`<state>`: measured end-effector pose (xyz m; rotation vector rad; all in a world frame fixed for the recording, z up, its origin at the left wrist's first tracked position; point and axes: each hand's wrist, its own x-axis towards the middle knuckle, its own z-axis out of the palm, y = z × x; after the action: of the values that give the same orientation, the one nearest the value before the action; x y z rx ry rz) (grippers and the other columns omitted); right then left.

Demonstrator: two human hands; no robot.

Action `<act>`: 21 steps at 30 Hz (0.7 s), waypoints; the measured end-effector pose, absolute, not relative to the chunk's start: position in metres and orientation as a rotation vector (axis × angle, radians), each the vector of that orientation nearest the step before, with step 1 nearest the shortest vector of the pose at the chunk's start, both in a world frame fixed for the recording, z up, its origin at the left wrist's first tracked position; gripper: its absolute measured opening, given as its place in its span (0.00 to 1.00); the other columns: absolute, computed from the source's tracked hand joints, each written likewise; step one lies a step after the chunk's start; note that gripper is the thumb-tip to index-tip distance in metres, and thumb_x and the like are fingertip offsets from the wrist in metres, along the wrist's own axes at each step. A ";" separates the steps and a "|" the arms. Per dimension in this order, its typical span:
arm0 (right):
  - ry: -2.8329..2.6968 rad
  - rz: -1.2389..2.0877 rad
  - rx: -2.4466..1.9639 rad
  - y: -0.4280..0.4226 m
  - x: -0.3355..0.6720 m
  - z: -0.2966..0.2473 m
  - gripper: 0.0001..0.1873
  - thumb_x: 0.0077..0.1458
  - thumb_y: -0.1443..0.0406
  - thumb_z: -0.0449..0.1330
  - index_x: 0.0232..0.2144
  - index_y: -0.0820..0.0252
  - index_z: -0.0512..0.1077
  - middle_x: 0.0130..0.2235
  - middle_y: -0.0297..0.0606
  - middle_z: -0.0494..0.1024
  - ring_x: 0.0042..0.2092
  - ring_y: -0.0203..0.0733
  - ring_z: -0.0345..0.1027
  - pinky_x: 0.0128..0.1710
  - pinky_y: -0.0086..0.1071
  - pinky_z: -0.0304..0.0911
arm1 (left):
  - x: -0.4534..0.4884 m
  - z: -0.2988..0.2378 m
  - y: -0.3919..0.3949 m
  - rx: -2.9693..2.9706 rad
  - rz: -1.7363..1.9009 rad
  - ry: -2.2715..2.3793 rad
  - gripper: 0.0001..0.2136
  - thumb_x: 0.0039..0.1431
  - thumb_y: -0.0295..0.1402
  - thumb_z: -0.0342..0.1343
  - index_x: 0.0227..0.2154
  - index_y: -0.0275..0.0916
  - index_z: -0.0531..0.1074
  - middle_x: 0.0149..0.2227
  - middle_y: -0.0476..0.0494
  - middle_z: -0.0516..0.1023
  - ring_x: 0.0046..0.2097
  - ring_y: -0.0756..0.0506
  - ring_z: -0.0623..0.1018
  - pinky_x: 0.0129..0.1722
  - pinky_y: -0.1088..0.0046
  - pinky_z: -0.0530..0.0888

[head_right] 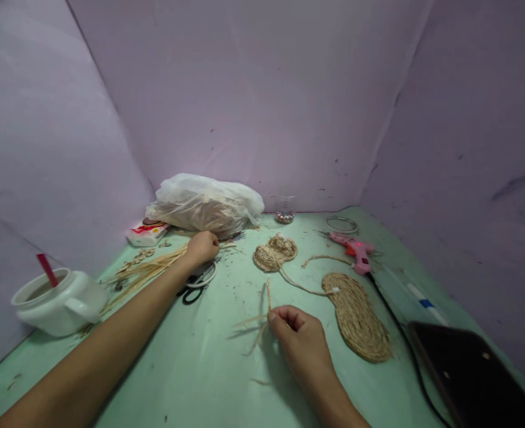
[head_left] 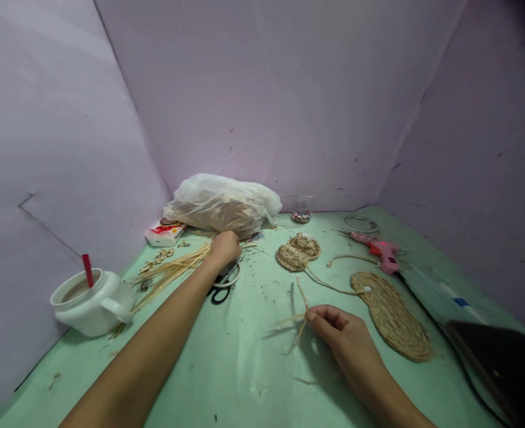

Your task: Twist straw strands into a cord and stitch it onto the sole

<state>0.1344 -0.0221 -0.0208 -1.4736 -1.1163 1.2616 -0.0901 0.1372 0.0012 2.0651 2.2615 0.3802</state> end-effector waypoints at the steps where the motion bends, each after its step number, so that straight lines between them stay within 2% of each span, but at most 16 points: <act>1: -1.115 1.260 -1.472 -0.022 0.134 -0.020 0.12 0.39 0.59 0.60 0.19 0.66 0.70 0.14 0.28 0.58 0.17 0.27 0.42 0.15 0.24 0.35 | -0.090 0.003 0.137 2.056 0.391 2.259 0.08 0.39 0.26 0.52 0.24 0.37 0.76 0.32 0.34 0.77 0.37 0.40 0.74 0.34 0.70 0.66; 5: -1.095 1.253 -1.455 -0.022 0.135 -0.020 0.12 0.39 0.60 0.60 0.19 0.66 0.70 0.14 0.28 0.59 0.17 0.26 0.42 0.15 0.24 0.36 | -0.092 0.025 0.131 1.981 0.489 2.233 0.07 0.41 0.27 0.52 0.23 0.36 0.75 0.29 0.38 0.77 0.36 0.42 0.74 0.32 0.73 0.66; 10: -1.060 1.256 -1.427 -0.022 0.134 -0.021 0.12 0.39 0.60 0.60 0.19 0.65 0.70 0.14 0.28 0.60 0.16 0.27 0.44 0.15 0.24 0.38 | -0.084 0.061 0.084 1.836 0.575 2.050 0.12 0.46 0.34 0.48 0.28 0.34 0.74 0.19 0.48 0.71 0.22 0.51 0.68 0.21 0.78 0.62; 13: -1.027 1.261 -1.439 -0.023 0.133 -0.020 0.11 0.38 0.60 0.60 0.19 0.65 0.70 0.14 0.27 0.60 0.16 0.27 0.45 0.15 0.24 0.38 | -0.070 0.059 0.041 1.788 0.473 1.895 0.09 0.43 0.33 0.50 0.24 0.36 0.73 0.15 0.52 0.66 0.17 0.54 0.62 0.17 0.79 0.59; 17: -1.002 1.239 -1.464 -0.023 0.133 -0.018 0.10 0.38 0.61 0.60 0.21 0.65 0.70 0.14 0.26 0.59 0.15 0.26 0.43 0.15 0.24 0.37 | -0.059 0.036 0.005 1.765 0.254 1.845 0.06 0.37 0.32 0.53 0.13 0.36 0.70 0.13 0.49 0.65 0.18 0.52 0.63 0.18 0.77 0.58; 21: -0.997 1.247 -1.450 -0.023 0.133 -0.018 0.10 0.38 0.61 0.60 0.21 0.65 0.70 0.14 0.26 0.60 0.15 0.26 0.44 0.15 0.24 0.37 | -0.071 0.037 -0.002 1.988 0.000 1.966 0.08 0.37 0.37 0.54 0.12 0.39 0.70 0.16 0.46 0.70 0.22 0.47 0.67 0.20 0.74 0.56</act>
<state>0.1332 -0.0234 -0.0178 -1.4502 -0.9973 1.2472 -0.0713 -0.0021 0.0366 1.9881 1.9665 0.0000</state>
